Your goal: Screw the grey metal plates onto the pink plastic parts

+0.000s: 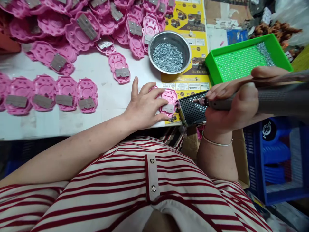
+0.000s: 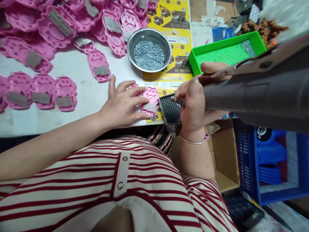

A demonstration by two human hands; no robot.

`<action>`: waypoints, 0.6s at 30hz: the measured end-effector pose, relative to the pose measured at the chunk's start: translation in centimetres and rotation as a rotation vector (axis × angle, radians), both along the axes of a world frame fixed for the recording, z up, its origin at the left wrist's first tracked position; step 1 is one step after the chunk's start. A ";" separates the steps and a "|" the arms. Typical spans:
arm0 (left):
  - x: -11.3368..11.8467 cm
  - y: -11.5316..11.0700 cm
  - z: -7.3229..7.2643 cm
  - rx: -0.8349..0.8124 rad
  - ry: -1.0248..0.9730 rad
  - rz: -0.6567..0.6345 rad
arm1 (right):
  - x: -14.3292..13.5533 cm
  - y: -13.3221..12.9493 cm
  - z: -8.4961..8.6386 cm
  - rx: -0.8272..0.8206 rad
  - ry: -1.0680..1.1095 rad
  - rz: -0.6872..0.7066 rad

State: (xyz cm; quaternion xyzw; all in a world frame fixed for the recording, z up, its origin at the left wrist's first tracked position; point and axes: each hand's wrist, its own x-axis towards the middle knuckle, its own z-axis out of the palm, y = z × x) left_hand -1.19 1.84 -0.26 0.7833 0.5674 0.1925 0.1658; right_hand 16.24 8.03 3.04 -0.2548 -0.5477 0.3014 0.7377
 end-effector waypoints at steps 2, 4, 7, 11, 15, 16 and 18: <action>0.0 0.0 -0.1 0.005 0.002 0.004 | 0.0 0.4 -0.8 0.033 -0.010 -0.051; -0.1 -0.1 -0.1 0.003 0.008 0.005 | -0.1 0.7 -1.3 0.015 -0.018 -0.105; -0.1 -0.1 -0.1 -0.006 0.014 0.002 | 0.0 0.9 -1.5 0.005 -0.046 -0.150; 0.0 -0.2 0.1 -0.003 0.013 0.006 | 0.4 0.9 -1.5 -0.015 -0.116 -0.161; -0.1 -0.1 -0.1 -0.003 0.001 0.003 | 0.6 0.6 -1.2 -0.055 -0.123 -0.146; -0.1 -0.1 -0.2 -0.003 -0.003 0.002 | 0.6 0.5 -0.9 -0.054 -0.108 -0.148; -0.2 -0.1 -0.4 0.007 -0.007 0.005 | 0.3 0.2 -0.3 -0.067 -0.083 -0.148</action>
